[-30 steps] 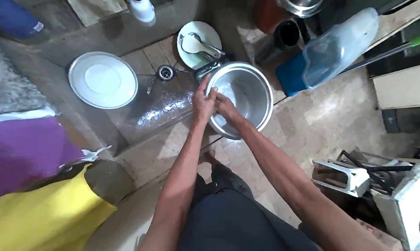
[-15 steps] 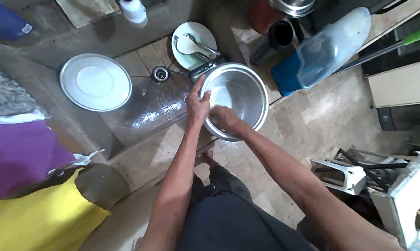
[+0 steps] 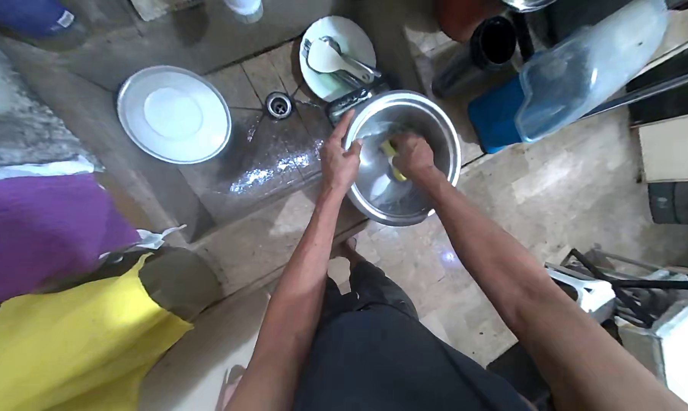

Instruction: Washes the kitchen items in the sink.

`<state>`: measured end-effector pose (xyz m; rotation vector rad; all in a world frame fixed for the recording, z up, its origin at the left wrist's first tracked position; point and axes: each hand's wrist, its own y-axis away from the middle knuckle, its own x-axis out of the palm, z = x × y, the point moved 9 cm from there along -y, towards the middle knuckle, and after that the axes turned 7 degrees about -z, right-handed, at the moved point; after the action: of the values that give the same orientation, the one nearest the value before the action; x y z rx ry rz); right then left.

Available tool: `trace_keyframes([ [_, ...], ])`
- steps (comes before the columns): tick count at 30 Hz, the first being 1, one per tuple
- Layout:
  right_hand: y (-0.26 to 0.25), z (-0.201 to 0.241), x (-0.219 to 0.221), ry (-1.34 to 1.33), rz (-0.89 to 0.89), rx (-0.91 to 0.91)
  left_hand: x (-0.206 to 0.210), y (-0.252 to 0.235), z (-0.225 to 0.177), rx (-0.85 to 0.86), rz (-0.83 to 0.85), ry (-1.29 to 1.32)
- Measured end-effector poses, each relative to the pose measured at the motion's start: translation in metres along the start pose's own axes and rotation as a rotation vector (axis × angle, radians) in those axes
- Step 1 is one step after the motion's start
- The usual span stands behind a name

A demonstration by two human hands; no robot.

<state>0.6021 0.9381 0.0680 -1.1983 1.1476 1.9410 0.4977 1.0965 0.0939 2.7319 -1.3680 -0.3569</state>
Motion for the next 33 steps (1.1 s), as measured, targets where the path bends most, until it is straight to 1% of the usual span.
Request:
trace_keyframes([
  [2,-0.009,0.028,0.004,-0.073,-0.089,-0.036,0.000,0.000,0.000,0.007,0.002,0.009],
  [3,-0.005,0.045,0.013,-0.145,-0.093,-0.079,0.001,0.000,0.001,0.005,0.003,0.022],
  [4,0.003,0.061,0.022,-0.219,-0.061,-0.123,0.001,-0.001,0.001,0.002,-0.001,0.033],
  [5,0.017,0.069,0.031,-0.280,0.027,-0.160,0.001,0.001,0.002,-0.002,-0.006,0.042],
  [6,0.030,0.069,0.039,-0.289,0.152,-0.207,0.001,0.002,0.002,0.001,-0.013,0.044],
  [7,0.042,0.062,0.044,-0.240,0.312,-0.240,0.000,0.001,0.001,0.007,-0.025,0.042],
  [8,0.053,0.049,0.047,-0.134,0.456,-0.249,0.000,0.001,0.002,0.006,-0.030,0.029],
  [9,0.062,0.031,0.046,0.016,0.556,-0.246,0.000,0.002,0.003,0.002,-0.028,0.020],
  [10,0.063,0.015,0.037,0.191,0.612,-0.231,0.000,0.001,0.001,0.004,-0.025,0.014],
  [11,0.061,0.000,0.026,0.361,0.621,-0.206,-0.001,-0.001,0.000,0.006,-0.019,0.006],
  [13,0.060,-0.017,0.010,0.559,0.570,-0.159,0.000,0.000,0.000,0.000,0.006,-0.001],
  [14,0.064,-0.019,0.010,0.565,0.562,-0.143,0.000,0.000,0.000,-0.001,0.007,0.004],
  [15,0.070,-0.015,0.013,0.508,0.565,-0.136,-0.002,0.000,0.001,-0.005,0.002,0.010],
  [16,0.080,-0.005,0.019,0.401,0.562,-0.157,-0.004,0.000,0.001,-0.004,-0.005,0.016],
  [17,0.091,0.011,0.023,0.246,0.528,-0.215,-0.004,0.000,0.002,-0.008,-0.013,0.019],
  [18,0.100,0.031,0.023,0.018,0.450,-0.290,-0.002,0.002,0.003,-0.014,-0.025,0.026],
  [19,0.105,0.048,0.021,-0.251,0.368,-0.296,-0.001,0.004,0.003,-0.014,-0.044,0.031],
  [20,0.107,0.059,0.017,-0.482,0.378,-0.190,-0.003,0.004,0.003,-0.011,-0.060,0.034],
  [21,0.109,0.066,0.014,-0.552,0.391,-0.156,-0.005,0.004,0.004,-0.007,-0.070,0.037],
  [22,0.113,0.067,0.010,-0.469,0.414,-0.195,-0.007,0.006,0.004,0.005,-0.078,0.046],
  [23,0.117,0.061,0.008,-0.296,0.440,-0.268,-0.007,0.007,0.002,0.022,-0.077,0.050],
  [25,0.118,0.026,0.011,0.147,0.523,-0.373,-0.006,0.007,-0.006,0.052,-0.054,0.039],
  [26,0.116,0.006,0.012,0.342,0.542,-0.387,-0.005,0.006,-0.012,0.066,-0.033,0.032],
  [27,0.113,-0.007,0.014,0.453,0.527,-0.390,-0.004,0.005,-0.017,0.083,-0.017,0.029],
  [28,0.112,-0.010,0.016,0.465,0.495,-0.393,-0.003,0.004,-0.023,0.102,-0.011,0.028],
  [29,0.114,-0.003,0.021,0.403,0.481,-0.380,-0.003,0.003,-0.028,0.128,-0.010,0.030],
  [30,0.118,0.011,0.026,0.267,0.459,-0.363,-0.001,0.003,-0.033,0.157,-0.016,0.029],
  [32,0.123,0.043,0.028,-0.083,0.337,-0.351,0.002,0.006,-0.038,0.181,-0.031,0.011],
  [33,0.125,0.050,0.025,-0.184,0.297,-0.361,0.001,0.008,-0.039,0.179,-0.039,-0.011],
])
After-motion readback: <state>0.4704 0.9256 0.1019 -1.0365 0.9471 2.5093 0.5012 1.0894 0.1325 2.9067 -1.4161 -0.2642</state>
